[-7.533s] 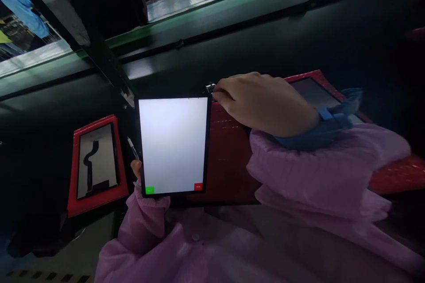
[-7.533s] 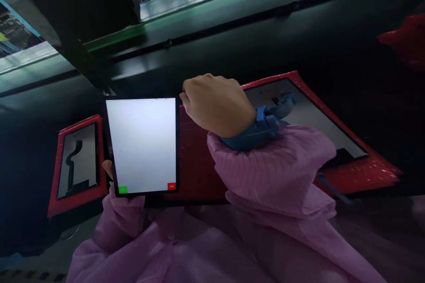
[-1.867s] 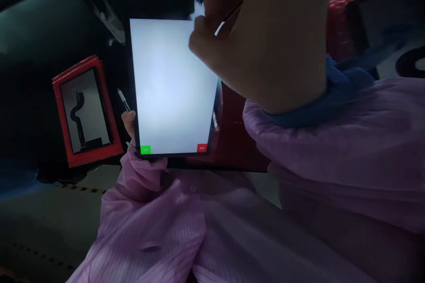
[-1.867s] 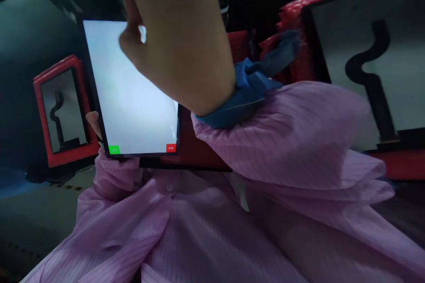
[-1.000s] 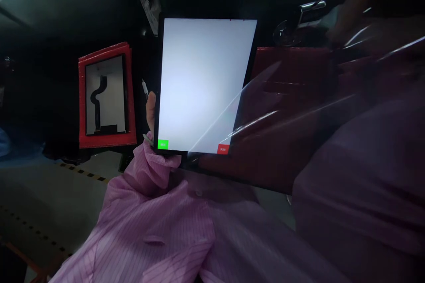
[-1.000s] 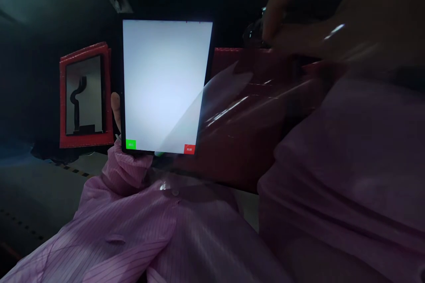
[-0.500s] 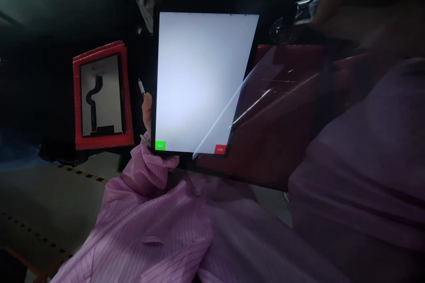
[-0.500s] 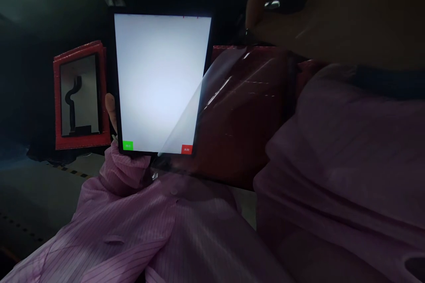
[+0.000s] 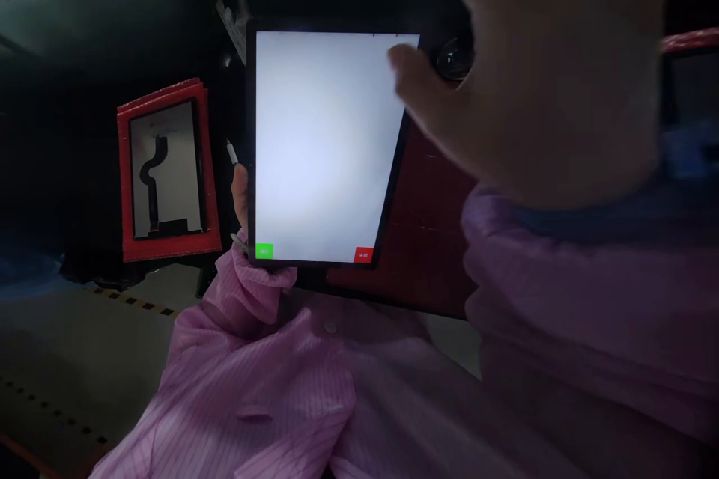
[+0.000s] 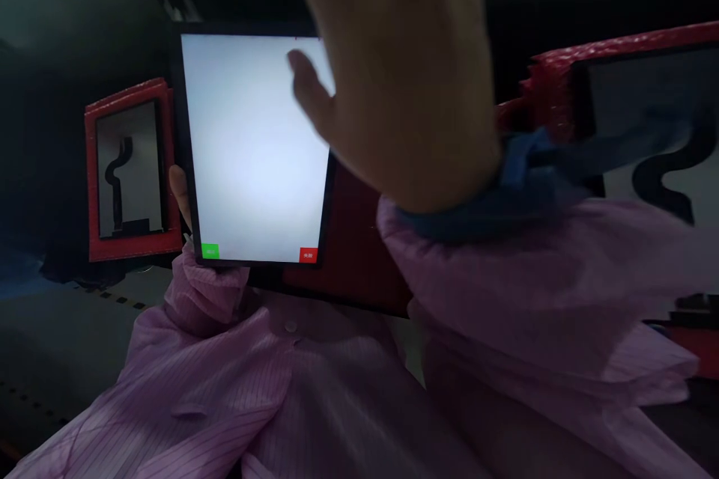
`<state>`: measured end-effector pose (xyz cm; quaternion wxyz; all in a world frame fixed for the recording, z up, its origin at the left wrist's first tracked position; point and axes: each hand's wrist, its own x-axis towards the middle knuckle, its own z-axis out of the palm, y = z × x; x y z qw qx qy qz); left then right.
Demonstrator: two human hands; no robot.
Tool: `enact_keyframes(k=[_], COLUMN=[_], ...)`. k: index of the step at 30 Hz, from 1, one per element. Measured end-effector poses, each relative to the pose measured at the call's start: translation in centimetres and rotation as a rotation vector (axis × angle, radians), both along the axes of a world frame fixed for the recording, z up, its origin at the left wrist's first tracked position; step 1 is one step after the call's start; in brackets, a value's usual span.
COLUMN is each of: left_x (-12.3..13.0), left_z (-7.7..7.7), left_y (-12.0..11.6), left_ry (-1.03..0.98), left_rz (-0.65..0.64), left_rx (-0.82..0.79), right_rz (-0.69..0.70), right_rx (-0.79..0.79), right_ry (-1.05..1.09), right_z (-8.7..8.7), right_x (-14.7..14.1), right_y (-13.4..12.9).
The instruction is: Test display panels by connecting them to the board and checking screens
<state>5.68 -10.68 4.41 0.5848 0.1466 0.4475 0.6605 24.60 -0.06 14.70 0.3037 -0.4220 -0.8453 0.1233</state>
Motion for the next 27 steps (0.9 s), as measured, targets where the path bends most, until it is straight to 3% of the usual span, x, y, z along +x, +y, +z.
enact_keyframes(k=[3, 7, 12, 18, 21, 25, 27], left_x=[0.5, 1.6, 1.7, 1.8, 1.9, 1.5, 1.3], left_z=[0.3, 1.1, 1.1, 0.9, 1.1, 1.1, 0.9], left_y=[-0.1, 0.0, 0.7, 1.1, 0.6, -0.5, -0.7], left_ry=[-0.006, -0.016, -0.113, -0.061, -0.066, -0.084, -0.099], left_rz=[-0.016, 0.033, 0.013, 0.154, 0.098, -0.040, -0.033], left_rx=[0.095, 0.202, 0.237, 0.159, 0.141, 0.120, 0.131], right_rz=[0.077, 0.311, 0.335, 0.354, 0.336, 0.148, 0.085], right_rx=[0.065, 0.029, 0.045, -0.027, -0.049, -0.018, 0.007], right_ry=[-0.211, -0.213, -0.248, -0.290, -0.245, -0.142, -0.137], right_z=[-0.2, -2.3, -4.1, -3.0, -2.1, -0.5, -0.2], right_x=[-1.9, -3.1, -3.8, -4.2, -3.5, -1.9, -1.4], right_y=[-1.9, -3.2, -3.8, -4.2, -3.1, -1.1, -0.6])
